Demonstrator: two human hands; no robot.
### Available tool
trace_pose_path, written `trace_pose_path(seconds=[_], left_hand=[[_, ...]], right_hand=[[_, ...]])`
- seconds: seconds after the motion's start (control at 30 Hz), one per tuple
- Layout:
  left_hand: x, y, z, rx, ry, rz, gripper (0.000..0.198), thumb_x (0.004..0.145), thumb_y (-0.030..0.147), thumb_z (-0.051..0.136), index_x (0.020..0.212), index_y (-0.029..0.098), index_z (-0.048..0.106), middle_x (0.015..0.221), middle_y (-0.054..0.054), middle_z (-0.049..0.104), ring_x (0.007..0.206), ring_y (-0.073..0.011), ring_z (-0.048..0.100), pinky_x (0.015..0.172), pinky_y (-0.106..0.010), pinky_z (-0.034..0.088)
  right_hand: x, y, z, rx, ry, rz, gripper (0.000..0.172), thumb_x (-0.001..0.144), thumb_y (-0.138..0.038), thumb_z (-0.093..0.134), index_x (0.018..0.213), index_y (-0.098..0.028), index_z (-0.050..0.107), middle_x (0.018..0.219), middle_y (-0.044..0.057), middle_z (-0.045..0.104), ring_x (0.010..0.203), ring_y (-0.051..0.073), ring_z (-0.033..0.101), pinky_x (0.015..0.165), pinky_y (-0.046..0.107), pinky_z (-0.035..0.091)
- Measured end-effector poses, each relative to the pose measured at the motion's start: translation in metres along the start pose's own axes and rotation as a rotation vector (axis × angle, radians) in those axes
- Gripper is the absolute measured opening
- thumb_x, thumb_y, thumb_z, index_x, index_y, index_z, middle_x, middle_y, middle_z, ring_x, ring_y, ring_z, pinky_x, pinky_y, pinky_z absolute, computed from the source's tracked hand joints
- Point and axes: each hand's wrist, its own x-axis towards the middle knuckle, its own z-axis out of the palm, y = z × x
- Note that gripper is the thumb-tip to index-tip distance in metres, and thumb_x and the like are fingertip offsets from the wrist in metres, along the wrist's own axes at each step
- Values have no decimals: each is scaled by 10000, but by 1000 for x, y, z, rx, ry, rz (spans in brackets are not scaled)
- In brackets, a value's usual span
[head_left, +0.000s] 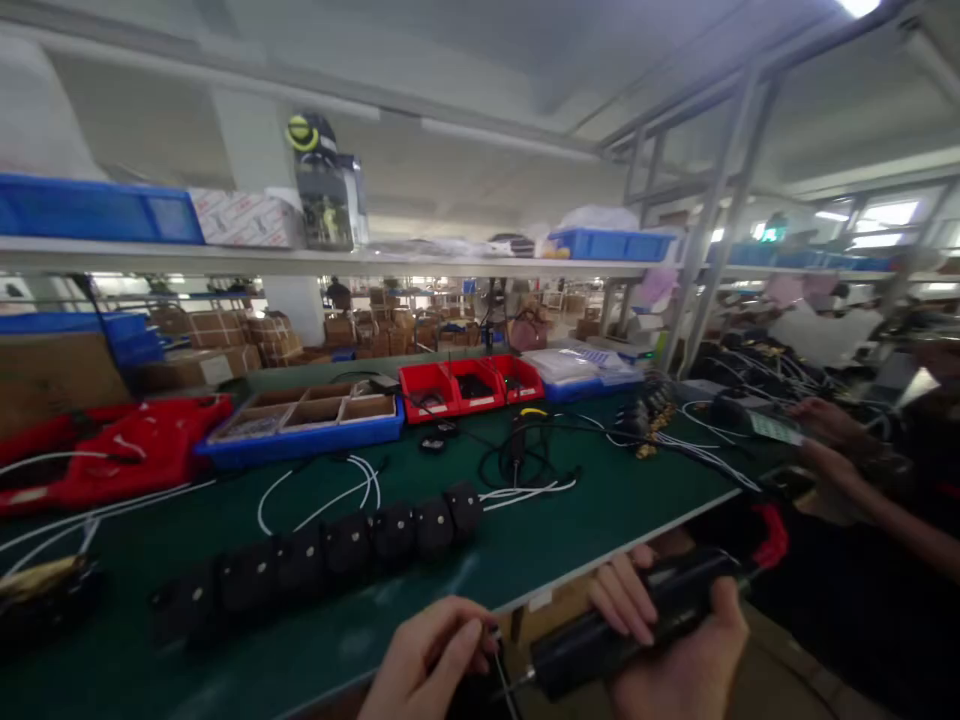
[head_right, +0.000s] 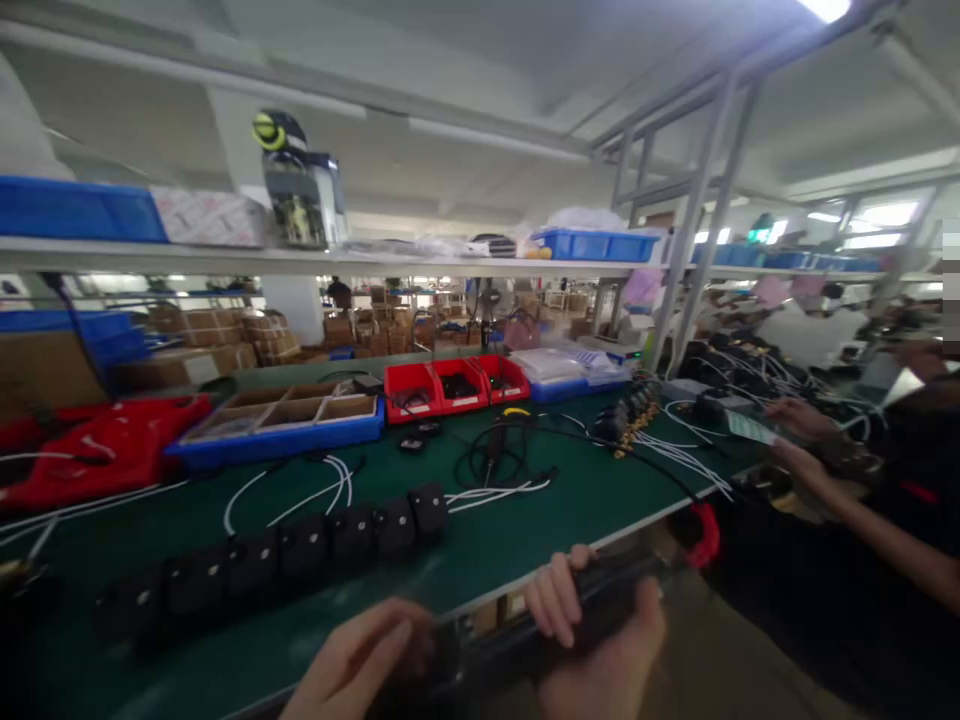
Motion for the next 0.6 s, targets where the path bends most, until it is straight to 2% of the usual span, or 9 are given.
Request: trace_pose_path(seconds=[0.07,0.17,0.37,0.6], left_hand=[[5,0,-5,-13,-1,57,494,931,620,450,971,191,692,910,-54,698,836,-191,664,765,-248,520],[5,1,-10,64,15,105,351,956,503,486,960,229,704,885,-26,685,835,-169,644,765,-231,479],[14,7,-33,151,80,140,251,938,421,515,959,250,697,938,-10,694,896,-173,642,813,-234,470],[55,33,-76,240,99,107,186,869,326,551,959,220,675,969,-20,665,894,-178,609,827,-286,463]], right_hand=[[10,-7,8,28,56,3,429,654,-526,786,709,-154,580,517,-105,335,376,31,281,374,154,390],[23,-8,14,11,62,-5,387,672,-491,775,722,-155,590,525,-104,332,381,37,300,379,160,396],[38,3,8,-118,-73,-3,459,701,-602,718,729,-157,609,613,-58,431,386,40,347,385,194,395],[54,28,16,-303,-207,-35,509,693,-652,733,869,-181,659,617,-34,471,464,111,466,411,234,384]])
